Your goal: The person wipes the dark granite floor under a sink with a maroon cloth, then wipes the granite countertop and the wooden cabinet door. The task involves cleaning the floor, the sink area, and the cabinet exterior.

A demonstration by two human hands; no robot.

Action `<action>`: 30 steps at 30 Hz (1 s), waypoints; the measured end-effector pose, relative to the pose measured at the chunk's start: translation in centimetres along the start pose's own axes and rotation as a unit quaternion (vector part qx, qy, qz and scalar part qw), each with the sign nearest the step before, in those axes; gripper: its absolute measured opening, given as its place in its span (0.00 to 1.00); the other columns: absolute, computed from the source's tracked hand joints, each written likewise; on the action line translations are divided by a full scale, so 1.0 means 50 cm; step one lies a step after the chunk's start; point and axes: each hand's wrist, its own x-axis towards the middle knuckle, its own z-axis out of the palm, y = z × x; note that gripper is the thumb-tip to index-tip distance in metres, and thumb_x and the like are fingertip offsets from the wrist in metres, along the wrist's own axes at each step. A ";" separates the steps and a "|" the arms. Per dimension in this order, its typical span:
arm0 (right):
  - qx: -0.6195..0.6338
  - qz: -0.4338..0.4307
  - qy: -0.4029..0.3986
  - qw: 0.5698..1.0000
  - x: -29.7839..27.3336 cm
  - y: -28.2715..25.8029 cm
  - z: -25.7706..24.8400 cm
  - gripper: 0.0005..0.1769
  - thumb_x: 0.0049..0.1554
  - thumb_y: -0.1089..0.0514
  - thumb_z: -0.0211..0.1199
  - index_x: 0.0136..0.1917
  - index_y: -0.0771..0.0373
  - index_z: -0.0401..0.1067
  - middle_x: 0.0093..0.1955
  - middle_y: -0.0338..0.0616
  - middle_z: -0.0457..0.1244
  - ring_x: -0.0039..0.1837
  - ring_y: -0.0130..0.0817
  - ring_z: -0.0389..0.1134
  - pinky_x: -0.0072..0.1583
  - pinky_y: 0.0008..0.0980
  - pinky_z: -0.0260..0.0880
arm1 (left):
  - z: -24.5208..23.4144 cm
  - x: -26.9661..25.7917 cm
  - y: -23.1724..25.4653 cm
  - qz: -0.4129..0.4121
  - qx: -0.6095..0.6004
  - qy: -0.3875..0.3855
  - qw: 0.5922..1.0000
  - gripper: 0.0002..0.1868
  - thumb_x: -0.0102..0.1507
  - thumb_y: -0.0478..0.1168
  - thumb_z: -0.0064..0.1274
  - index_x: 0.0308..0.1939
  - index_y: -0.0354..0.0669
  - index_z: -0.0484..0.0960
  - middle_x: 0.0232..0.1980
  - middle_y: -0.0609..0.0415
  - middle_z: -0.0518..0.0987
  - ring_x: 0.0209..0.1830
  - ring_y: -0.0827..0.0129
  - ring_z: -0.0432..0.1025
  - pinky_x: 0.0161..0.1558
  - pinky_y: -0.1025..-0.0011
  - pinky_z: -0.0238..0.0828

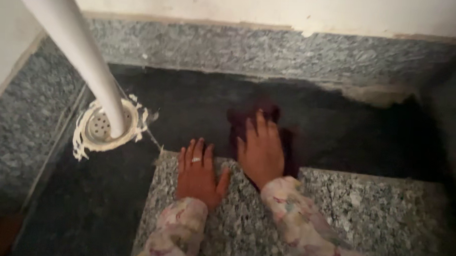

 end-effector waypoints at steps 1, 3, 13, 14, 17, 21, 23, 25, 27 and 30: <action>0.012 -0.012 -0.012 1.000 -0.001 -0.019 0.002 0.31 0.58 0.50 0.63 0.69 0.69 0.67 0.76 0.62 0.54 0.73 0.64 0.55 0.73 0.53 0.56 | 0.006 -0.006 -0.002 -0.005 0.005 -0.001 1.000 0.36 0.64 0.55 0.45 0.67 0.29 0.69 0.74 0.34 0.60 0.77 0.41 0.49 0.74 0.45 0.38; 0.033 -0.035 -0.030 0.998 0.001 -0.048 -0.004 0.32 0.58 0.49 0.64 0.69 0.70 0.66 0.75 0.63 0.54 0.72 0.65 0.55 0.72 0.53 0.56 | 0.012 -0.004 -0.006 -0.012 0.014 0.002 1.000 0.34 0.64 0.54 0.43 0.68 0.31 0.69 0.76 0.36 0.60 0.78 0.42 0.50 0.76 0.46 0.38; 0.055 -0.127 -0.131 0.982 -0.131 0.017 -0.125 0.31 0.55 0.54 0.64 0.71 0.61 0.66 0.74 0.59 0.56 0.73 0.62 0.57 0.70 0.51 0.59 | 0.018 -0.011 -0.016 -0.016 -0.020 0.011 1.000 0.32 0.66 0.50 0.42 0.69 0.34 0.69 0.76 0.37 0.63 0.79 0.44 0.51 0.77 0.46 0.39; 0.038 -0.116 -0.122 0.985 -0.137 0.040 -0.134 0.30 0.55 0.55 0.64 0.70 0.60 0.67 0.74 0.60 0.56 0.72 0.62 0.58 0.70 0.51 0.59 | 0.017 -0.011 -0.016 -0.014 -0.019 0.012 1.000 0.32 0.66 0.50 0.41 0.69 0.33 0.69 0.76 0.37 0.63 0.80 0.43 0.51 0.77 0.45 0.39; -0.002 -0.082 -0.060 0.995 -0.146 0.127 -0.155 0.27 0.57 0.55 0.62 0.69 0.59 0.69 0.73 0.61 0.58 0.72 0.61 0.60 0.70 0.50 0.60 | 0.011 -0.007 -0.011 -0.021 -0.026 -0.001 0.999 0.33 0.65 0.51 0.42 0.70 0.34 0.68 0.76 0.37 0.61 0.80 0.44 0.50 0.77 0.45 0.38; -0.052 -0.017 -0.007 0.998 -0.105 0.251 -0.135 0.26 0.59 0.55 0.61 0.69 0.63 0.71 0.75 0.65 0.58 0.72 0.62 0.60 0.72 0.50 0.61 | -0.004 0.005 -0.004 -0.031 -0.017 -0.060 0.998 0.36 0.63 0.52 0.42 0.69 0.31 0.65 0.78 0.37 0.56 0.79 0.43 0.45 0.74 0.43 0.34; -0.070 -0.002 0.024 0.997 -0.070 0.291 -0.098 0.25 0.61 0.54 0.62 0.70 0.63 0.71 0.77 0.66 0.57 0.73 0.63 0.60 0.73 0.50 0.61 | -0.008 0.008 -0.001 -0.030 -0.011 -0.062 0.998 0.36 0.64 0.53 0.41 0.70 0.31 0.64 0.79 0.38 0.54 0.80 0.43 0.43 0.74 0.42 0.33; -0.094 0.007 0.051 0.994 -0.023 0.311 -0.047 0.25 0.62 0.53 0.63 0.70 0.63 0.72 0.78 0.67 0.57 0.73 0.64 0.61 0.73 0.50 0.61 | -0.010 0.010 0.003 -0.030 -0.010 -0.066 0.997 0.37 0.64 0.54 0.41 0.71 0.31 0.64 0.80 0.38 0.53 0.81 0.44 0.41 0.74 0.42 0.33; -0.121 0.007 0.076 0.990 0.035 0.307 0.000 0.26 0.61 0.52 0.64 0.70 0.62 0.72 0.78 0.67 0.57 0.73 0.63 0.61 0.73 0.49 0.62 | -0.011 0.010 0.004 -0.032 -0.012 -0.069 0.997 0.39 0.63 0.56 0.41 0.71 0.32 0.63 0.80 0.39 0.52 0.81 0.44 0.41 0.74 0.42 0.32; -0.093 -0.004 0.076 0.993 0.102 0.237 0.062 0.25 0.59 0.52 0.65 0.68 0.62 0.73 0.76 0.65 0.58 0.71 0.64 0.61 0.70 0.50 0.62 | -0.009 0.013 -0.001 -0.025 -0.020 -0.082 0.996 0.40 0.65 0.57 0.40 0.72 0.30 0.61 0.80 0.38 0.50 0.81 0.43 0.39 0.73 0.42 0.30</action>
